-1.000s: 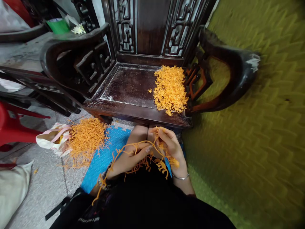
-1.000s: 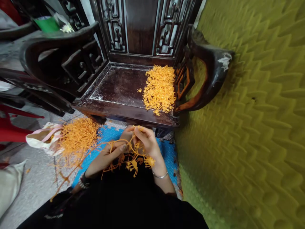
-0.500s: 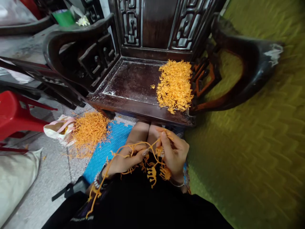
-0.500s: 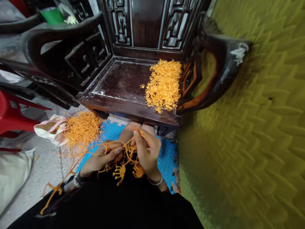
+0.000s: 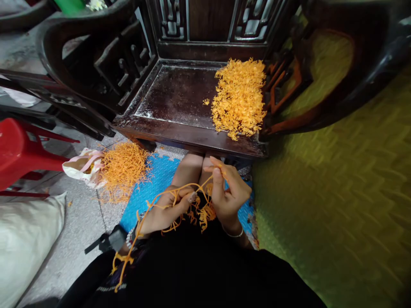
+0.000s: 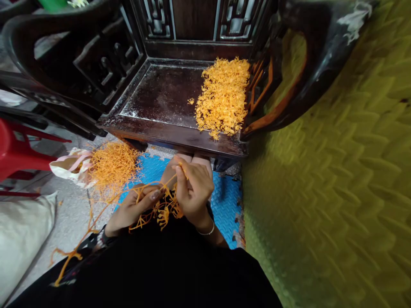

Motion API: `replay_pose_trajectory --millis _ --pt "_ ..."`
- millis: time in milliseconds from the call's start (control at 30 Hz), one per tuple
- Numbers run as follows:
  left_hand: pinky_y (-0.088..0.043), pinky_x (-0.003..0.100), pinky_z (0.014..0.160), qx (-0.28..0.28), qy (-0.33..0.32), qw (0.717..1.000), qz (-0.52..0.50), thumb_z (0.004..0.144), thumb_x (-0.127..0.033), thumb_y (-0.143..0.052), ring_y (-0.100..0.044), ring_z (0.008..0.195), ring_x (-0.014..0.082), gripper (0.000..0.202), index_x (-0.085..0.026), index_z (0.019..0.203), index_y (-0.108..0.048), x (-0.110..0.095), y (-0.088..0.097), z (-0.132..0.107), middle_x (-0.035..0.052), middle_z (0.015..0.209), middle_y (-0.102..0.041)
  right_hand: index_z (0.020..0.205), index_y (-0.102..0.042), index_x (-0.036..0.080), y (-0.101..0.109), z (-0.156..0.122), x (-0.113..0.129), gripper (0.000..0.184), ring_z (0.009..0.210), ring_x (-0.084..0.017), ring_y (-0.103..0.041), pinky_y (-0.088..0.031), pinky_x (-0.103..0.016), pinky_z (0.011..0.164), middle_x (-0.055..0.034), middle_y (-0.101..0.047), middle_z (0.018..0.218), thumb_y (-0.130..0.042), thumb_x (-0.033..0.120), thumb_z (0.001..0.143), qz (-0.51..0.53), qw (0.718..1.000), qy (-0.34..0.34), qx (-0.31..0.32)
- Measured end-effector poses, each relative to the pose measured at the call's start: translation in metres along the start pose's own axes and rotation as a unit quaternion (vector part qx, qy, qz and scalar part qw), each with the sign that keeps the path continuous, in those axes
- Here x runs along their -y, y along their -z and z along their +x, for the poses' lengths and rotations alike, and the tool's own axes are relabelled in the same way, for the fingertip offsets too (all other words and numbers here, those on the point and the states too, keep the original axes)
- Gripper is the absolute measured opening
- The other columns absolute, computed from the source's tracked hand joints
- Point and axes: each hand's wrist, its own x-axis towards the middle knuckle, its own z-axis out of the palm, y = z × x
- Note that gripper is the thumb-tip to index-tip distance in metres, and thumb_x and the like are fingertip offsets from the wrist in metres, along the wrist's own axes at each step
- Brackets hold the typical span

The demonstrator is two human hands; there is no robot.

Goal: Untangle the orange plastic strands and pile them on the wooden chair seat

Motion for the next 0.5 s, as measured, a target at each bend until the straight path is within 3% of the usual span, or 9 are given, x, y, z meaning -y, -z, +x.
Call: replay_pose_trajectory --millis 233,367,433,500 --pt "-0.024 0.026 0.051 -0.004 0.01 0.999 -0.051 0.095 -0.04 -0.041 -0.026 0.053 0.0097 0.042 -0.019 0.06 -0.033 0.004 -0.005 0.005 -0.0042 0.059 -0.03 0.105 -0.068 0.024 -0.003 -0.002 -0.001 0.024 0.077 -0.018 -0.068 -0.048 -0.035 0.074 -0.0033 -0.074 0.085 -0.049 0.016 0.091 0.003 1.0 0.016 -0.015" --pt "-0.025 0.026 0.049 0.0 0.063 0.989 -0.133 0.09 -0.051 -0.047 -0.028 0.052 0.0099 0.044 -0.019 0.061 -0.039 0.005 -0.009 0.006 -0.0033 0.057 -0.034 0.106 -0.068 0.022 0.004 0.005 -0.01 0.023 0.072 -0.019 -0.067 -0.05 -0.036 0.073 -0.0046 -0.073 0.08 -0.049 0.023 0.093 0.036 0.998 -0.041 -0.015" --pt "-0.027 0.027 0.048 0.014 0.086 0.971 -0.221 0.085 -0.057 -0.051 -0.027 0.048 0.0098 0.049 -0.021 0.057 -0.036 0.01 -0.008 0.001 -0.0041 0.051 -0.031 0.1 -0.068 0.022 0.021 0.021 -0.023 0.024 0.062 -0.017 -0.064 -0.049 -0.032 0.064 -0.0025 -0.068 0.07 -0.047 0.03 0.094 0.067 0.984 -0.096 -0.137" --pt "-0.027 0.027 0.046 0.011 0.098 0.952 -0.29 0.082 -0.059 -0.054 -0.022 0.043 0.0087 0.053 -0.022 0.053 -0.031 0.019 -0.004 -0.004 -0.0061 0.045 -0.023 0.091 -0.067 0.02 0.044 0.039 -0.034 0.025 0.048 -0.012 -0.054 -0.043 -0.027 0.052 0.0017 -0.059 0.058 -0.048 0.035 0.093 0.095 0.931 -0.12 -0.33"
